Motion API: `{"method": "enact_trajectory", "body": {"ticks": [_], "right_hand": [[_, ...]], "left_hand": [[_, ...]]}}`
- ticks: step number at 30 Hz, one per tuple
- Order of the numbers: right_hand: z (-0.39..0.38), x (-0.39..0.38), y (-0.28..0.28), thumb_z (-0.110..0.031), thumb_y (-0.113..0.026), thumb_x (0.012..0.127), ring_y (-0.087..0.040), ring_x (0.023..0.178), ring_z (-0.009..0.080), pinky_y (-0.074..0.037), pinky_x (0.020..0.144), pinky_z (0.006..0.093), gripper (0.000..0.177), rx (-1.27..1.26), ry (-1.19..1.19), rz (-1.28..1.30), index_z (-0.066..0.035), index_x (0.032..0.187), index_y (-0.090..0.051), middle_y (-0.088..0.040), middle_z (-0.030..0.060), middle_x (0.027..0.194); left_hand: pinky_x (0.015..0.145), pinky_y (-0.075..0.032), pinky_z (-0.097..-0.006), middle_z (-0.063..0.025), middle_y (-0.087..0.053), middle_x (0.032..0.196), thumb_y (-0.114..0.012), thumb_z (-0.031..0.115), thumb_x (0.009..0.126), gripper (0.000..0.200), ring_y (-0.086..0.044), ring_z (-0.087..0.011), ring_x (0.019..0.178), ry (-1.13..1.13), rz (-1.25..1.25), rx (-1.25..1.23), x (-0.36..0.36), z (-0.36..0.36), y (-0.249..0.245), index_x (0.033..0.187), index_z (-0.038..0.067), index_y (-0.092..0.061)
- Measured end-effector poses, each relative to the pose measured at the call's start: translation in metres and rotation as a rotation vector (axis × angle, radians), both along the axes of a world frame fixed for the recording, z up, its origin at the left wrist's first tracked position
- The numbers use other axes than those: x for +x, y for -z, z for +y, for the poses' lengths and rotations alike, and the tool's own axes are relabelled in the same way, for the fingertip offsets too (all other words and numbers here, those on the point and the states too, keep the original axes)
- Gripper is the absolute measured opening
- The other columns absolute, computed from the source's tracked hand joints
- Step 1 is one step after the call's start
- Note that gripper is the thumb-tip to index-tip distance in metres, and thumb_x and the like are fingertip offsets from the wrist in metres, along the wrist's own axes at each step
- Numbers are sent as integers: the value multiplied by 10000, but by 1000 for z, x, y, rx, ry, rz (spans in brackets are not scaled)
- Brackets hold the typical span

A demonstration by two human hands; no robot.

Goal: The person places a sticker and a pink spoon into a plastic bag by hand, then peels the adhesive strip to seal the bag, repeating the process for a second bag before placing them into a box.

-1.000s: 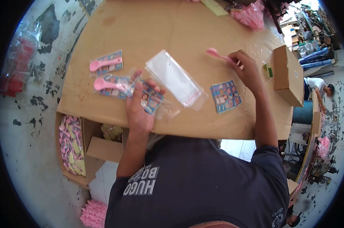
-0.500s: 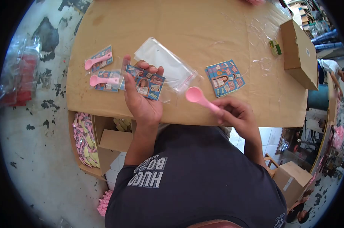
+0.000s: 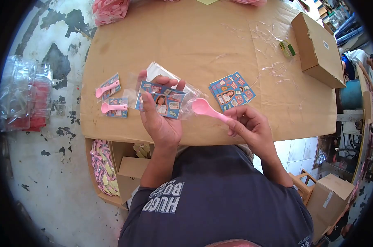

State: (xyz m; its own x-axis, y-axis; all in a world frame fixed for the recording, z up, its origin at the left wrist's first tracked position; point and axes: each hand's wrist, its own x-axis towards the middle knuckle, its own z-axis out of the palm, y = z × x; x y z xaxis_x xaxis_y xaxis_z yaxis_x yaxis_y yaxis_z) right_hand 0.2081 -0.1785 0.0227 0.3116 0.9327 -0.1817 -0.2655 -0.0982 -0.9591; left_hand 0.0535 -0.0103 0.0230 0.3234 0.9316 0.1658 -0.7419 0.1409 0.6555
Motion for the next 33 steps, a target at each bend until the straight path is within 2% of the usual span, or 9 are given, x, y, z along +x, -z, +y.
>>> {"method": "enact_trajectory", "body": {"ticks": [5, 8, 10, 12, 16, 25, 27, 33], "right_hand": [[2, -9, -6, -61, -644, 1028, -627, 861, 49, -525, 752, 215, 184, -9, -1, -7, 23, 1190, -629, -680, 24, 1026], [0, -13, -10, -62, -653, 1022, -627, 869, 47, -524, 756, 216, 185, 2, 8, -16, 20, 1186, -625, -679, 22, 1029], [-1, -11, -10, -61, -657, 1019, -627, 872, 47, -524, 758, 217, 191, 15, 5, -17, 19, 1189, -620, -679, 21, 1029], [-2, -8, -7, -62, -667, 1014, -631, 875, 51, -528, 759, 219, 202, 55, -47, 116, 14, 1192, -609, -679, 24, 1038], [5, -15, -6, -67, -674, 1012, -633, 872, 58, -533, 758, 224, 208, 16, -15, 40, 8, 1191, -598, -680, 33, 1050], [12, -15, -2, -66, -684, 1005, -647, 873, 65, -553, 738, 239, 184, 91, -16, 103, -1, 1153, -596, -672, 38, 1035], [15, -15, 3, -61, -682, 1004, -651, 863, 73, -553, 737, 241, 188, 50, 25, 24, 1, 1155, -589, -668, 41, 1027], [17, -14, -5, -62, -683, 1002, -650, 835, 80, -550, 721, 231, 200, 84, -59, 131, -2, 1160, -578, -665, 54, 1025]], "left_hand": [[1092, -504, -543, -100, -612, 1212, -552, 380, 1077, 577, -627, -211, 1107, 36, 8, 99, 2, -6, 0, 1532, 92, -345], [1034, -552, -539, -141, -629, 1168, -565, 351, 1074, 588, -663, -262, 1071, -8, -22, 110, -2, -5, 3, 1519, 50, -327], [1078, -509, -548, -95, -609, 1180, -579, 364, 1068, 584, -624, -201, 1082, -26, 40, 150, -7, -3, 2, 1532, 93, -349], [1077, -512, -542, -93, -608, 1173, -582, 367, 1066, 589, -623, -201, 1077, -19, 21, 140, -9, -2, 3, 1533, 94, -349], [1070, -519, -526, -89, -609, 1159, -595, 371, 1059, 593, -623, -202, 1065, 56, -52, 66, -11, -4, 3, 1528, 98, -357], [1051, -531, -508, -73, -605, 1119, -615, 392, 1046, 614, -624, -193, 1038, -18, 17, 150, -8, 1, 2, 1519, 103, -353], [1041, -535, -504, -72, -603, 1107, -614, 392, 1046, 611, -622, -191, 1026, -11, 0, 141, -8, 1, 2, 1516, 101, -353], [987, -572, -491, -82, -607, 1074, -603, 376, 1054, 595, -635, -189, 973, -28, -25, 128, -4, 3, 5, 1503, 76, -351]]}}
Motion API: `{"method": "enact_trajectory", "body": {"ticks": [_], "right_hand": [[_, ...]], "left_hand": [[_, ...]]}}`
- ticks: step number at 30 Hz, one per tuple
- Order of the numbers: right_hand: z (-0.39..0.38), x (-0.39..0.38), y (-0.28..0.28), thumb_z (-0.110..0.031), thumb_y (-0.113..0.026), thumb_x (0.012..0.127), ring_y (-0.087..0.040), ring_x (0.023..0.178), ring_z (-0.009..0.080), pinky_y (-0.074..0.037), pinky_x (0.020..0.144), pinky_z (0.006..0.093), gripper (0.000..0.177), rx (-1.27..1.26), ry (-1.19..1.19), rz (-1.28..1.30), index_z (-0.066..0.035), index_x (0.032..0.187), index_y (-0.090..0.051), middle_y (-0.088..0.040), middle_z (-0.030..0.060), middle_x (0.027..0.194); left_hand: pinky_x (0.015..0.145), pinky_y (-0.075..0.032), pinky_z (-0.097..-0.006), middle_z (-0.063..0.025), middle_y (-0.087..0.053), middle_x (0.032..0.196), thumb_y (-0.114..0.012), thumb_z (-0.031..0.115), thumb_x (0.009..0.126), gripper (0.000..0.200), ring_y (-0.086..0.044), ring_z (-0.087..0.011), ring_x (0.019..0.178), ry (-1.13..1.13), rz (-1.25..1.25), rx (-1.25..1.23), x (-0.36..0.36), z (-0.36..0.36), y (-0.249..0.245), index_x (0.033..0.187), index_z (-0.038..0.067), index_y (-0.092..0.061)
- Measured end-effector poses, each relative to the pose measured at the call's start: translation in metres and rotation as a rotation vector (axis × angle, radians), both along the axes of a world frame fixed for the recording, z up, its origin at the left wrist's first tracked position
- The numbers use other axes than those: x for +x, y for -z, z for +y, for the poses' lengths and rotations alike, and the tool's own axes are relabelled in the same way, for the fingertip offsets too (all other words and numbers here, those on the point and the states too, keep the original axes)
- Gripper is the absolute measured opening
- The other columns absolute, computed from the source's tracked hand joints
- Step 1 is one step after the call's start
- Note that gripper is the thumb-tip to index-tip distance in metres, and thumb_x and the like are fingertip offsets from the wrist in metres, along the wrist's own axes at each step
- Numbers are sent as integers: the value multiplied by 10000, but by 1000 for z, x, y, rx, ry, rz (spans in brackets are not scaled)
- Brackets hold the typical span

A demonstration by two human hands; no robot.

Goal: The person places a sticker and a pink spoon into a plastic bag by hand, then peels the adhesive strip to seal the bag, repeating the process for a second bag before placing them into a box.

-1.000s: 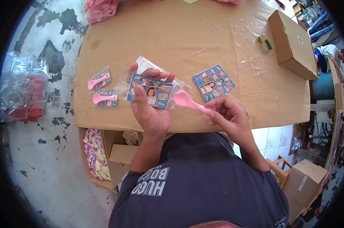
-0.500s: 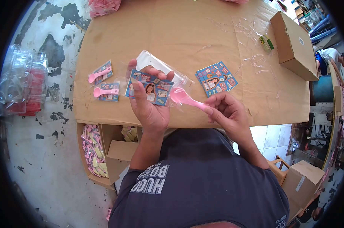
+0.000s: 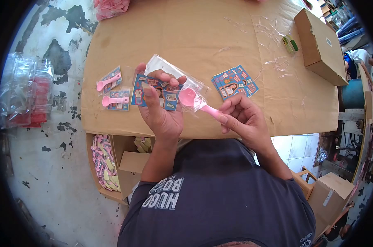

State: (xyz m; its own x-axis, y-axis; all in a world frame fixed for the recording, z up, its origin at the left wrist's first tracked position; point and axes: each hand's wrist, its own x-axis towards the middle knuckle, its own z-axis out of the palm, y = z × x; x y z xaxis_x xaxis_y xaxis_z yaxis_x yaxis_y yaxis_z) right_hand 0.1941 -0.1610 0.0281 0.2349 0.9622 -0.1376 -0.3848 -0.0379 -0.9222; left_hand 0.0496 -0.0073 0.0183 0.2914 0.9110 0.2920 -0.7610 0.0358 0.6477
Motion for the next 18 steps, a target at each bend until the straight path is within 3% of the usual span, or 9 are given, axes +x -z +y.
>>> {"method": "enact_trajectory", "body": {"ticks": [3, 7, 10, 12, 18], "right_hand": [[1, -1, -3, -23, -715, 967, -647, 744, 85, -543, 661, 226, 186, 1, 58, 55, -8, 1105, -591, -672, 51, 948], [1, 0, 0, -17, -710, 968, -647, 756, 81, -542, 659, 219, 191, -25, 22, 74, -7, 1114, -586, -670, 48, 942], [5, -5, 4, -14, -697, 976, -653, 783, 77, -544, 658, 214, 188, -6, 105, -62, -9, 1123, -581, -669, 45, 935], [6, -5, 1, -30, -685, 992, -667, 851, 86, -563, 727, 232, 205, 3, -5, -3, -7, 1149, -555, -660, 49, 1014], [17, -16, 8, 4, -681, 980, -679, 1011, 120, -567, 874, 261, 248, 144, 65, 116, 1, 1180, -534, -647, 66, 1088]], "left_hand": [[958, -595, -494, -96, -619, 1069, -595, 364, 1060, 594, -652, -192, 950, -12, -18, -10, 0, 2, 1, 1500, 55, -342], [952, -592, -484, -86, -611, 1055, -587, 384, 1061, 593, -646, -181, 941, -1, 2, -50, 1, 0, 0, 1501, 66, -347], [942, -590, -477, -80, -606, 1049, -579, 410, 1061, 601, -642, -177, 943, 79, -41, -89, 4, -5, 0, 1504, 74, -351], [939, -588, -476, -77, -605, 1046, -577, 420, 1061, 605, -640, -176, 944, 113, -23, -104, 6, -10, 1, 1506, 78, -351], [899, -586, -440, -75, -598, 1054, -547, 450, 1069, 601, -636, -177, 960, 311, -87, -236, 13, -22, 10, 1507, 89, -347]]}}
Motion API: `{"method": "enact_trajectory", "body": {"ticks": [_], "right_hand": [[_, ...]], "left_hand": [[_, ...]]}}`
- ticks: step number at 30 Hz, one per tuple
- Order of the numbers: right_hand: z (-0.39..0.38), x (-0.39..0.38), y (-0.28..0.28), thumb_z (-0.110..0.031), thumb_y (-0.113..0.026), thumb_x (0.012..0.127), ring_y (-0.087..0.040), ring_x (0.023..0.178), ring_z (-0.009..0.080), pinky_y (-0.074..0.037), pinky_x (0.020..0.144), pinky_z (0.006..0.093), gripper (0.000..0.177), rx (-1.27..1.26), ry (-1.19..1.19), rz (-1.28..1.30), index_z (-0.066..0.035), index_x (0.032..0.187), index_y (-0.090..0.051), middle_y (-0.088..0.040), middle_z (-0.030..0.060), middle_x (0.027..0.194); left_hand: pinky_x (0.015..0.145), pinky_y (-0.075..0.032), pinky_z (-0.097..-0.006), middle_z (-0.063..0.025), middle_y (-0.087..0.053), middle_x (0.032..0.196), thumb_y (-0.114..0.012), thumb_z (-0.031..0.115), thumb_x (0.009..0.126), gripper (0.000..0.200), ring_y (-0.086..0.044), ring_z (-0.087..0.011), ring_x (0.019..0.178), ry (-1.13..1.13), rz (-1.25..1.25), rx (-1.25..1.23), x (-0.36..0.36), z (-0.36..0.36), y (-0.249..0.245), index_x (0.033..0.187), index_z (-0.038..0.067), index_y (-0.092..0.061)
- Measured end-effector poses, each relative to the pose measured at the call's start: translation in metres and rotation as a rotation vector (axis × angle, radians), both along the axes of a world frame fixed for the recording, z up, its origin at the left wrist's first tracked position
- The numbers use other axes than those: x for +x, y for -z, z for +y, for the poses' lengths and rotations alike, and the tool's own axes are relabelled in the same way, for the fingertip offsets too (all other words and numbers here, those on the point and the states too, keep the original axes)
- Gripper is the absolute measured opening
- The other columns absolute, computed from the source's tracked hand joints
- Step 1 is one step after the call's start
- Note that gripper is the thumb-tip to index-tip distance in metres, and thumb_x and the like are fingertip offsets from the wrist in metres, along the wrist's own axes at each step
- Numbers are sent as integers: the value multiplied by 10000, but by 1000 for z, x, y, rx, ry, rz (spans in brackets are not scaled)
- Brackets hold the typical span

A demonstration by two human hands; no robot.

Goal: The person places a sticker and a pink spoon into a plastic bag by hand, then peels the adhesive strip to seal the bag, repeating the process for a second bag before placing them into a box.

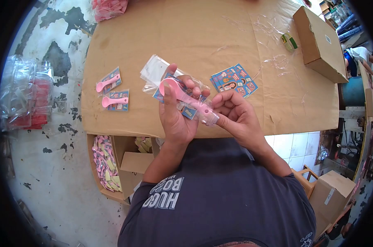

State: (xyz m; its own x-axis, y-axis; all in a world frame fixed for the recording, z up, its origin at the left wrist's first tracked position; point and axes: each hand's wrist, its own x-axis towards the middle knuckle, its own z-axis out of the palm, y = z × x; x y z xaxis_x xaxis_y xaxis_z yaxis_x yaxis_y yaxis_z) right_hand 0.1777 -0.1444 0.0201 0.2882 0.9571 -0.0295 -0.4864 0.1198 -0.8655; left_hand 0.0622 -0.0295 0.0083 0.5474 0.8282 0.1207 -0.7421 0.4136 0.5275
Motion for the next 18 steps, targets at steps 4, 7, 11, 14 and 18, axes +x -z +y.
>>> {"method": "enact_trajectory", "body": {"ticks": [4, 7, 11, 14, 18], "right_hand": [[0, -2, 8, 14, -691, 964, -649, 989, 91, -548, 835, 249, 283, -22, 43, -89, -12, 1194, -528, -635, 49, 1075], [0, -4, 17, 30, -716, 926, -607, 903, 54, -517, 762, 234, 341, -16, 127, -278, -24, 1207, -531, -616, 30, 1061], [3, -8, 13, 17, -787, 836, -596, 958, 132, -489, 731, 263, 480, 42, 333, -725, -62, 1257, -572, -602, 59, 1064], [5, 2, 3, -10, -818, 777, -607, 1051, 224, -504, 797, 317, 438, 272, 414, -1167, -103, 1183, -684, -619, 112, 1170], [-6, 4, -12, -71, -832, 741, -581, 1186, 334, -487, 973, 420, 261, 434, 255, -1276, -143, 991, -805, -627, 155, 1358]], "left_hand": [[903, -589, -432, -79, -595, 1061, -528, 409, 1085, 571, -636, -184, 965, 108, -66, -127, -1, -2, -2, 1506, 74, -338], [914, -590, -435, -88, -596, 1070, -517, 341, 1097, 526, -643, -200, 977, 150, 22, -132, -2, -6, -5, 1500, 52, -342], [933, -606, -441, -109, -604, 1155, -506, 263, 1102, 479, -653, -203, 1053, 170, 72, -128, -7, -5, -3, 1505, 50, -361], [966, -579, -462, -140, -621, 1228, -517, 236, 1096, 450, -651, -225, 1107, 160, 157, -184, -10, 0, -6, 1478, 38, -382], [1049, -538, -489, -161, -598, 1334, -531, 244, 1089, 429, -617, -254, 1218, 149, 152, -323, -18, 17, 0, 1450, 38, -423]]}}
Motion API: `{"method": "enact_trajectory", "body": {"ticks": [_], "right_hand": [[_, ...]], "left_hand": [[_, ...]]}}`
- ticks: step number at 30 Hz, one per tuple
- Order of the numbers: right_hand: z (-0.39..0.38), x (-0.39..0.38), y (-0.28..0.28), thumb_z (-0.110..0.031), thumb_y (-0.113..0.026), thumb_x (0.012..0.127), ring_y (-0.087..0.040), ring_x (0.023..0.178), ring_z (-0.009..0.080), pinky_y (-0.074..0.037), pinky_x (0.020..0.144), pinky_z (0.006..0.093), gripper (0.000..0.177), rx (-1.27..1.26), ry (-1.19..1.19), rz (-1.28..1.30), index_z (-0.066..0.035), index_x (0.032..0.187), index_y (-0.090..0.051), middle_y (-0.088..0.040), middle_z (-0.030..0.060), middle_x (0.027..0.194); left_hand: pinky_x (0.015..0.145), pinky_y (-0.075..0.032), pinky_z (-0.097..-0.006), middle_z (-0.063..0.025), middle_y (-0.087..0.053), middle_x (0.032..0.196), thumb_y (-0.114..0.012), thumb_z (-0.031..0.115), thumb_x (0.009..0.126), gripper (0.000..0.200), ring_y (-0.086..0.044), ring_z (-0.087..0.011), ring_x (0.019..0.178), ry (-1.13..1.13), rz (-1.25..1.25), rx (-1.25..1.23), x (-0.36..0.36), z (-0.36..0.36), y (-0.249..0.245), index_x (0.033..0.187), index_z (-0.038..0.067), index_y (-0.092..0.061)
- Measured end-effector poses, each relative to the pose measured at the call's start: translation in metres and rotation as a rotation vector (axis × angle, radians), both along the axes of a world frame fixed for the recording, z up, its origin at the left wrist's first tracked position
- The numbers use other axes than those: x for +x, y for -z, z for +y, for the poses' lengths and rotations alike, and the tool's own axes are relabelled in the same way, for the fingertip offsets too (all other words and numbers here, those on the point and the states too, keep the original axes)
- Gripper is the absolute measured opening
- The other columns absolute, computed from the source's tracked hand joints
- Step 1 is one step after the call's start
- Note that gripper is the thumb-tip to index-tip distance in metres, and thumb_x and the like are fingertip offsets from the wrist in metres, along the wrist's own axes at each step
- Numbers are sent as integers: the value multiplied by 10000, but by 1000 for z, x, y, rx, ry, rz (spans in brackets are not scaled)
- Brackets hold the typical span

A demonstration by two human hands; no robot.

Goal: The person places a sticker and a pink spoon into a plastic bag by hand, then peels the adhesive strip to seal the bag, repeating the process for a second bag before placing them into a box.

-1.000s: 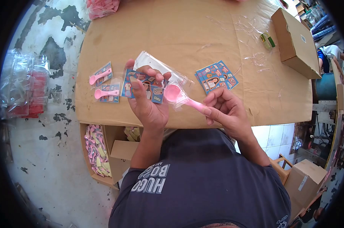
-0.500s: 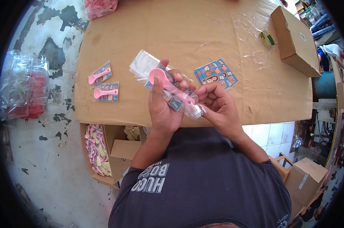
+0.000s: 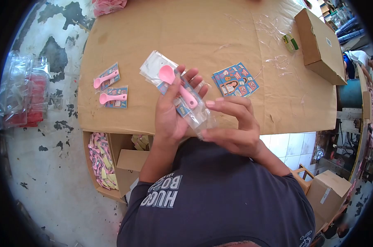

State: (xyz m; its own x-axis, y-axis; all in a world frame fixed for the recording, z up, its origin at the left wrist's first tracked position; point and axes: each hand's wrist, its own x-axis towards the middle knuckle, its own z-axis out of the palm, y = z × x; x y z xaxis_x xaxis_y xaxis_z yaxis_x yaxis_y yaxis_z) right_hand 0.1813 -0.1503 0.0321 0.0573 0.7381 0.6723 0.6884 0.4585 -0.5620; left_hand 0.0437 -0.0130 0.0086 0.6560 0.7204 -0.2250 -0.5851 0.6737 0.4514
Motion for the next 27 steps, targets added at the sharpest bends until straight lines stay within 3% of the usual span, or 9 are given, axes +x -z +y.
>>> {"method": "enact_trajectory", "body": {"ticks": [5, 10, 17, 18, 19, 21, 22, 25, 27], "right_hand": [[4, 24, 4, -90, -832, 750, -551, 1298, 363, -455, 1070, 449, 330, -62, 2, 92, -162, 1070, -797, -604, 137, 1441], [26, 18, -2, -22, -753, 789, -460, 1427, 375, -432, 1115, 465, 468, -134, 187, -158, -253, 1196, -765, -529, 108, 1537], [36, 23, -5, -16, -738, 740, -430, 1465, 386, -428, 1117, 437, 438, -86, -40, -7, -278, 1086, -803, -540, 116, 1536], [35, 22, -10, -27, -771, 744, -577, 1311, 372, -482, 1038, 412, 368, -22, -20, 46, -197, 1068, -806, -629, 102, 1436], [33, 24, -9, -27, -771, 744, -577, 1311, 372, -482, 1038, 412, 368, -22, -18, 49, -197, 1068, -806, -629, 102, 1436], [26, 32, -5, -44, -810, 778, -677, 1072, 300, -533, 903, 384, 295, -132, -111, 335, -96, 1068, -792, -716, 103, 1265], [25, 31, -4, -44, -810, 778, -677, 1072, 300, -533, 903, 384, 295, -131, -103, 339, -96, 1068, -792, -716, 103, 1265], [22, 21, -3, -57, -813, 859, -640, 791, 135, -526, 725, 285, 562, -247, 53, 564, -50, 1379, -601, -680, 60, 855], [18, 21, 5, -63, -815, 862, -626, 761, 118, -521, 716, 272, 642, -312, 38, 606, -54, 1438, -531, -658, 47, 828]], "left_hand": [[1170, -431, -518, -202, -479, 1524, -467, 306, 1100, 476, -477, -321, 1419, 101, -147, -23, -13, 14, -6, 1486, 29, -439], [1175, -414, -496, -243, -425, 1565, -405, 396, 1107, 557, -401, -348, 1476, 240, -133, -35, -4, -1, -21, 1521, 24, -378], [1188, -392, -488, -240, -435, 1559, -432, 395, 1098, 617, -389, -347, 1487, 360, -129, -51, -5, -5, -6, 1553, -6, -323], [1188, -392, -488, -240, -435, 1559, -432, 395, 1098, 617, -389, -347, 1487, 361, -126, -51, -6, -3, -8, 1553, -6, -323], [1191, -385, -480, -247, -438, 1554, -444, 389, 1094, 621, -403, -344, 1479, 301, -98, -4, -7, -2, -10, 1551, -14, -324], [1194, -378, -472, -255, -441, 1550, -455, 383, 1090, 625, -418, -342, 1470, 250, -67, 41, -9, 1, -13, 1548, -22, -325], [1201, -364, -463, -255, -452, 1542, -480, 362, 1082, 620, -432, -340, 1459, 257, -17, 243, -11, 1, -14, 1547, -20, -331], [1157, -425, -419, -228, -496, 1518, -584, 238, 1046, 580, -509, -294, 1395, 299, 50, 505, -9, -2, -22, 1527, -16, -382], [1047, -535, -374, -203, -525, 1500, -633, 123, 1018, 512, -551, -244, 1348, 384, 223, 698, -5, -6, -27, 1472, -37, -459]]}}
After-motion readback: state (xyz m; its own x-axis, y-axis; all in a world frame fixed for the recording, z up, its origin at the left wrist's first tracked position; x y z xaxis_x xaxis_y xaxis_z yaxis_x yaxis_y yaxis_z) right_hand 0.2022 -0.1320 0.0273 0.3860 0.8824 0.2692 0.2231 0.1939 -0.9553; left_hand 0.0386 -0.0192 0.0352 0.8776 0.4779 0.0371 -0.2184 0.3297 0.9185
